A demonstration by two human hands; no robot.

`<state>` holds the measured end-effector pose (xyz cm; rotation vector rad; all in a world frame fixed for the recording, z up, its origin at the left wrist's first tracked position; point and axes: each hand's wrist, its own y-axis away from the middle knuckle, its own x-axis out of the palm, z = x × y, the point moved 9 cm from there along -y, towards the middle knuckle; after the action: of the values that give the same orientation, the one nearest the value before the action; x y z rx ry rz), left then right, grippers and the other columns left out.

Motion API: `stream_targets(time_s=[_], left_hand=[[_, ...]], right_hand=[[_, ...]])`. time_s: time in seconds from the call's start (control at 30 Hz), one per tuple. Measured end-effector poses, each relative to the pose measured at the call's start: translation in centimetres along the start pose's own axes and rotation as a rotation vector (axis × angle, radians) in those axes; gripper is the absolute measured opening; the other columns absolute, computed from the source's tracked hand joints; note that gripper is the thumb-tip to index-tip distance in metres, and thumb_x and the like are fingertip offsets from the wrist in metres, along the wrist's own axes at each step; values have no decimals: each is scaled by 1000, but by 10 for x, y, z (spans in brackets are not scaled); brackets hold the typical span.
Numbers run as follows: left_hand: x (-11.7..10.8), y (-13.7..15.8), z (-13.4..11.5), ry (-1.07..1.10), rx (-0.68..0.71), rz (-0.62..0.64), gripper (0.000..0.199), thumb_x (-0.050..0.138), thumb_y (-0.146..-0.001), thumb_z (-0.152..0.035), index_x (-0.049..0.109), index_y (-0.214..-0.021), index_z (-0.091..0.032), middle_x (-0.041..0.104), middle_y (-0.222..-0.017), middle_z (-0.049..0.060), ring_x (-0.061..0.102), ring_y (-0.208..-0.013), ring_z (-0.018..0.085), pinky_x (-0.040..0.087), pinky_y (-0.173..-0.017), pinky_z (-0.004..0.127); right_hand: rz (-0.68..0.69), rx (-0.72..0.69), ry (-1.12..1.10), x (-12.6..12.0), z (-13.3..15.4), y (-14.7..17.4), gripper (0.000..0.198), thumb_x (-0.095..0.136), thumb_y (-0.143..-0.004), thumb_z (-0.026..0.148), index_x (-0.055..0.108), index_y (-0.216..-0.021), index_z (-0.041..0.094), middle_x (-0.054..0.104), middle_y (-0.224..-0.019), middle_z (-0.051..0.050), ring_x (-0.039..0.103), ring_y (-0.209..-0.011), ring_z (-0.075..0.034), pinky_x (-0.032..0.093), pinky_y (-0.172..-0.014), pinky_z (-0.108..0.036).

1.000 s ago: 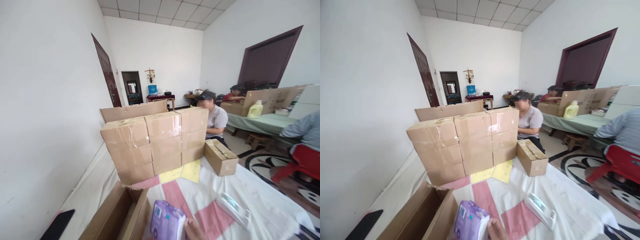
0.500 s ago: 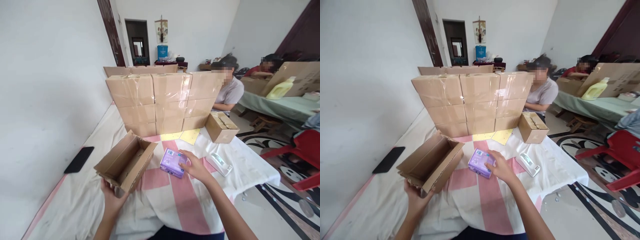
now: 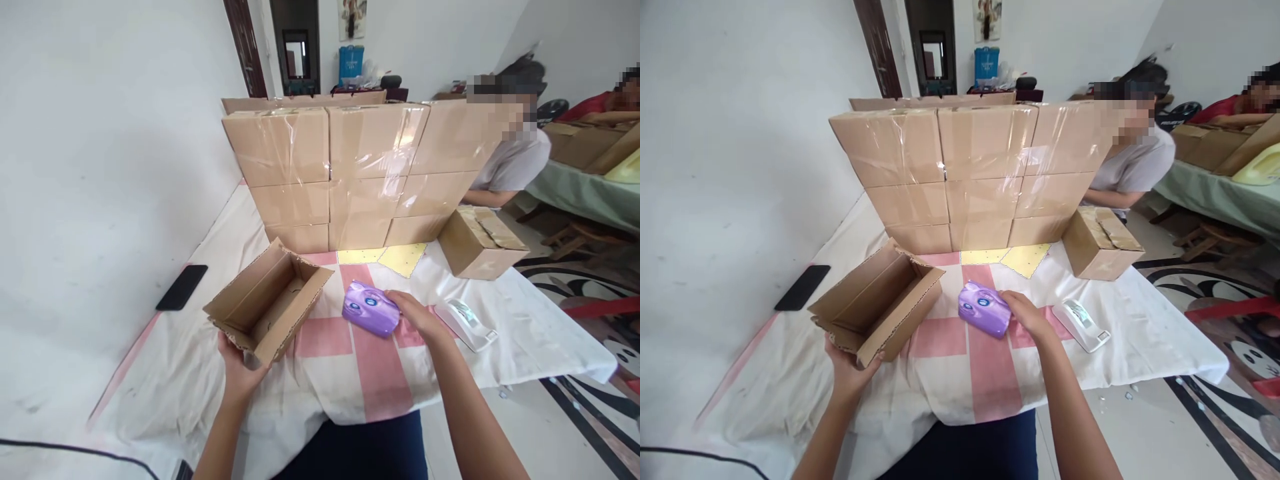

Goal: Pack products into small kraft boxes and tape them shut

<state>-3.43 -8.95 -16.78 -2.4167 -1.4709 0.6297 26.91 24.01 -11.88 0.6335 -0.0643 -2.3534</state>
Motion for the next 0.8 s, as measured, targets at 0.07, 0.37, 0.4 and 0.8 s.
stream_targets(time_s=[0.07,0.37,0.4,0.8], left_hand=[[1,1,6,6,-43,26,141,95,-48,-46,7,-157,-29,27,-156,17,40,-141,36,49,-106,50],[5,3,15,39,-60,77,144,95,-50,-41,0,-157,-33,19,-161,16,31,-148,36,39,-115,55],[5,3,15,38,-58,77,143,95,-50,-41,0,-157,-33,18,-161,15,30,-148,36,38,-116,55],[4,4,9,39,-6,87,142,95,-52,-39,1,-158,-33,18,-162,17,32,-147,37,37,-117,55]], right_hand=[[-211,-29,69,-21,3,1,45,43,-96,55,70,-106,20,73,-113,-11,68,-106,-30,53,-92,-44],[-143,-490,635,31,69,44,46,67,-87,44,65,-130,29,63,-139,-8,56,-125,-36,44,-106,-55],[-133,-461,657,29,69,36,46,67,-86,41,65,-131,29,63,-139,-8,58,-122,-36,45,-103,-55],[-135,-473,729,-12,52,-42,45,55,-93,44,66,-131,22,68,-129,-11,63,-115,-32,48,-101,-47]])
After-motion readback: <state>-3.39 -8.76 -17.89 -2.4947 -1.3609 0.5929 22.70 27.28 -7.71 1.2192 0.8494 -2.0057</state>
